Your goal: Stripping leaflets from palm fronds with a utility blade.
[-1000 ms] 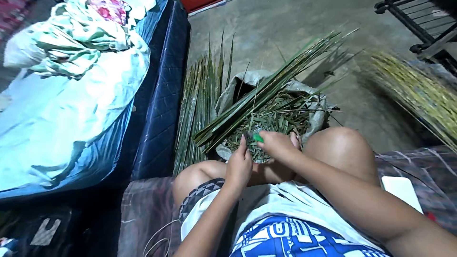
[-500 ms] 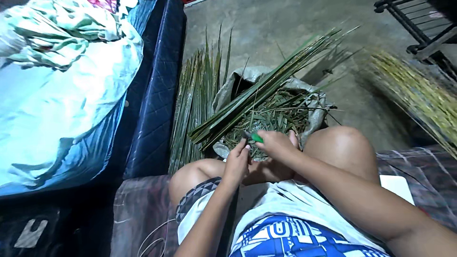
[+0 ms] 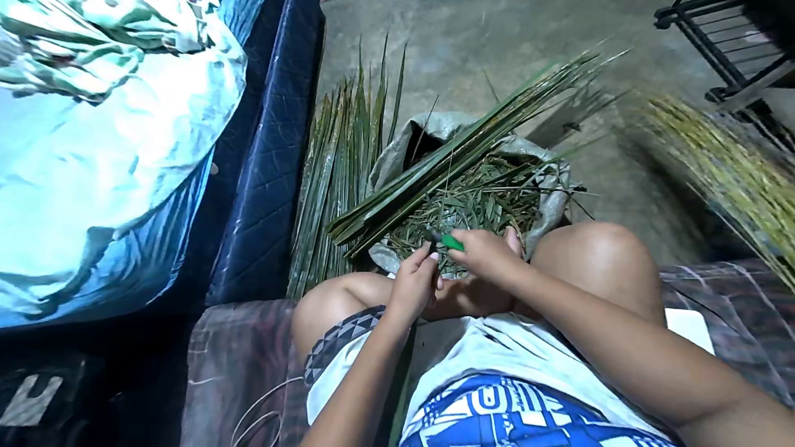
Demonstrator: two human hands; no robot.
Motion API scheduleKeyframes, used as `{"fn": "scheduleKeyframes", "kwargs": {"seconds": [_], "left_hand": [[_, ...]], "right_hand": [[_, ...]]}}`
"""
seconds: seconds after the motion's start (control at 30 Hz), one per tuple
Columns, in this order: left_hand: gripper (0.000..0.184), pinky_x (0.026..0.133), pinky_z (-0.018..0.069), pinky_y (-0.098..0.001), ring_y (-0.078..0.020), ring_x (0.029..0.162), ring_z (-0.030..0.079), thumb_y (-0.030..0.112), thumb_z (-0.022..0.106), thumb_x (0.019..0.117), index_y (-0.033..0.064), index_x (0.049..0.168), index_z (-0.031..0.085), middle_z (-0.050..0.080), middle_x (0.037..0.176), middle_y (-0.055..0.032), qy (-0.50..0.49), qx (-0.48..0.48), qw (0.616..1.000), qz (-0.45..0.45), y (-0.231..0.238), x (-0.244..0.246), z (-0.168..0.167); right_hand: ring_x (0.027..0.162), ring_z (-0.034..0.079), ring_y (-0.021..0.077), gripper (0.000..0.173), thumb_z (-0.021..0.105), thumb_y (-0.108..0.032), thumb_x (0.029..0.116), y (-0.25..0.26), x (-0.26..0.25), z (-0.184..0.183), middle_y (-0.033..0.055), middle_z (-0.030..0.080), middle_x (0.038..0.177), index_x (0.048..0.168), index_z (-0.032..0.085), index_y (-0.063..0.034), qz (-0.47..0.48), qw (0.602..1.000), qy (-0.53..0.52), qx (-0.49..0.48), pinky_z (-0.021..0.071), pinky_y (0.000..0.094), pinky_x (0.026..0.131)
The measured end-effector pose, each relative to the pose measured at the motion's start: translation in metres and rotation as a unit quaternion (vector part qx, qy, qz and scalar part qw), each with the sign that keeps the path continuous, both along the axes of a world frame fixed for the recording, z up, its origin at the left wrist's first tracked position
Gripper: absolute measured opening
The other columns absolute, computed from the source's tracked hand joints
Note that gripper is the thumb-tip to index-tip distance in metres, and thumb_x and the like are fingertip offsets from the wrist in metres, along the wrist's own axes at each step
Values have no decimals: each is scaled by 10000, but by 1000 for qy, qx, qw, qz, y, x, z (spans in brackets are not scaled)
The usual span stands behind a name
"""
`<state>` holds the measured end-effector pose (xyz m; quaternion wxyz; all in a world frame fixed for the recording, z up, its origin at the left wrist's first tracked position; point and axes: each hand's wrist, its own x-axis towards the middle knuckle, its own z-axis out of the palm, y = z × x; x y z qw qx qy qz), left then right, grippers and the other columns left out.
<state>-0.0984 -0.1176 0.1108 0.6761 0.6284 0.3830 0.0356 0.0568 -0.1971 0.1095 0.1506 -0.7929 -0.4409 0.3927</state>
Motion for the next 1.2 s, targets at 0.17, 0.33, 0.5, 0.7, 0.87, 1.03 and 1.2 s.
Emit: {"fn": "scheduleKeyframes", "kwargs": {"seconds": [0.17,0.33,0.5,0.7,0.87,1.03,1.2], "left_hand": [[474,386,404,-206,-61,410,444,128,339,1116,23,1577,348,512,602,12,-31,-29,999,11,0,3,0],[465,384,407,-199,-55,407,441,114,345,1110,0,1561,361,510,604,11,-48,-51,997,17,2,5,5],[466,393,394,-208,-58,428,445,136,374,1112,48,1570,383,516,630,8,-5,-8,1000,-2,-6,6,7],[468,711,530,-374,-187,702,618,200,363,1110,74,1556,428,672,875,-123,150,231,959,-73,-5,7,2],[535,784,536,-439,-258,786,647,173,350,1099,136,1630,291,694,972,-172,212,273,931,-120,-12,11,5],[544,759,528,-427,-251,758,628,161,352,1098,154,1636,274,685,941,-163,215,287,925,-129,-16,12,7],[507,822,543,-444,-264,815,664,151,363,1093,50,1589,357,702,976,-185,194,291,930,-111,-14,10,5]], "right_hand": [[977,687,414,246,598,-256,1043,12,23,-10,216,701,992,1084,659,-21,-57,994,-92,29,512,616,806],[964,701,432,246,626,-250,1035,15,22,-11,224,709,989,1116,651,-20,-98,987,-121,49,527,618,781],[902,684,441,248,600,-265,1055,12,47,-8,232,694,945,1106,663,-30,-198,974,-92,55,515,640,749],[990,652,352,307,506,-284,1071,2,5,10,194,668,1032,1144,653,-25,5,999,35,-29,493,573,856],[1123,667,422,322,545,-291,1072,9,14,7,235,701,1155,1213,673,-30,-52,996,-60,-51,498,632,920],[998,690,433,274,591,-283,1050,12,47,-5,225,713,1026,1110,692,-36,-161,983,-93,-6,522,641,810],[1103,655,393,326,512,-288,1073,2,8,12,220,682,1133,1195,655,-23,-12,999,5,-33,489,605,923]]}}
